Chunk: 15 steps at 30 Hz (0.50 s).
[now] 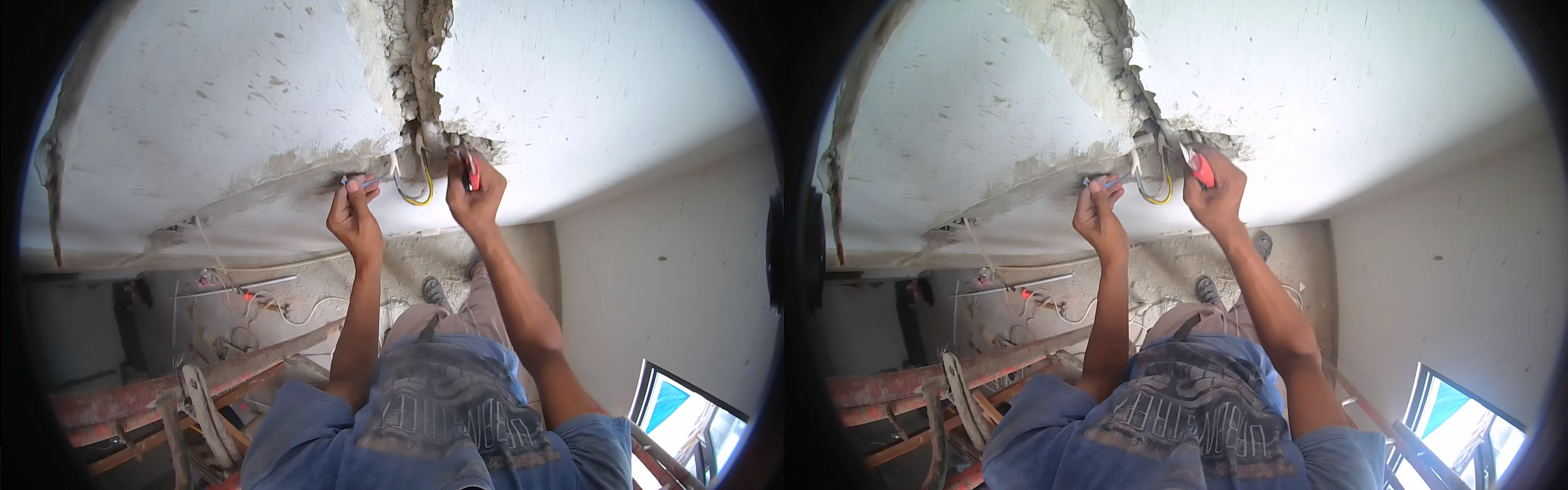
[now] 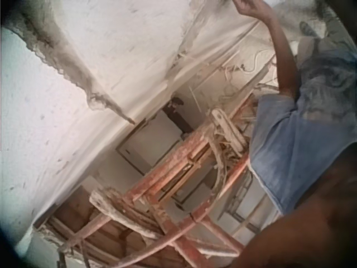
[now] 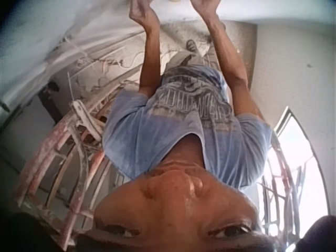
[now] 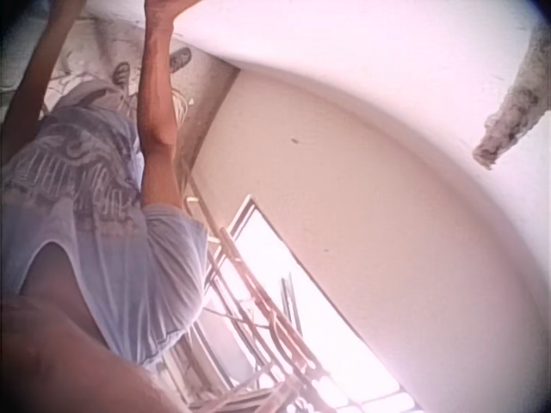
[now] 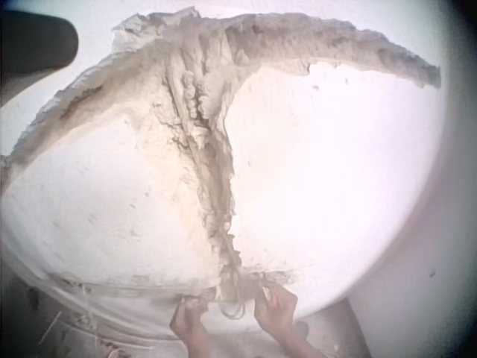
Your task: The person prepares electrical wiring in a ceiling gap by using a utility knife to strip insulation and pliers to bend the wires.
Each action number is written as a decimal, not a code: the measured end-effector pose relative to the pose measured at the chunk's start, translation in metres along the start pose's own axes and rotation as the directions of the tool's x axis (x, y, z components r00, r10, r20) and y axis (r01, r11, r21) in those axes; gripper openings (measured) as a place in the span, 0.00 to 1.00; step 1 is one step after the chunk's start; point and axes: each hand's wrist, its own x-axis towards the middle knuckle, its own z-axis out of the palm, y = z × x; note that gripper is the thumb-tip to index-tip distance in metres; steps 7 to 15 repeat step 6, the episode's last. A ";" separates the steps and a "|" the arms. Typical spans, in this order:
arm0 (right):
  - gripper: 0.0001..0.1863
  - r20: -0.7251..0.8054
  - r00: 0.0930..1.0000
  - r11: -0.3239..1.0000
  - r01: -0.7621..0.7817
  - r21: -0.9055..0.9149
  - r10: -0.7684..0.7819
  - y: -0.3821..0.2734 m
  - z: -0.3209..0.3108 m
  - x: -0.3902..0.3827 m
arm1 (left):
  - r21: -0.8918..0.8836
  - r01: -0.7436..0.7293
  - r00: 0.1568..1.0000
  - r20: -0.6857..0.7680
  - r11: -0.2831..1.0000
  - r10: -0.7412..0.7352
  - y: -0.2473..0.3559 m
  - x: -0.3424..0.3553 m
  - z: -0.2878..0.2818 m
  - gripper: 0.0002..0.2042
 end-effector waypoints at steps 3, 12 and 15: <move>0.11 -0.072 0.997 1.000 0.009 0.013 -0.008 0.007 0.001 -0.012 | -0.105 0.142 0.990 0.038 0.984 -0.139 -0.007 -0.021 -0.003 0.15; 0.12 -0.072 0.997 0.998 0.004 0.064 0.001 0.001 -0.001 -0.013 | -0.281 0.302 0.952 0.136 0.911 -0.274 -0.008 -0.047 0.001 0.16; 0.12 -0.072 0.997 0.998 0.004 0.064 0.001 0.001 -0.001 -0.013 | -0.281 0.302 0.952 0.136 0.911 -0.274 -0.008 -0.047 0.001 0.16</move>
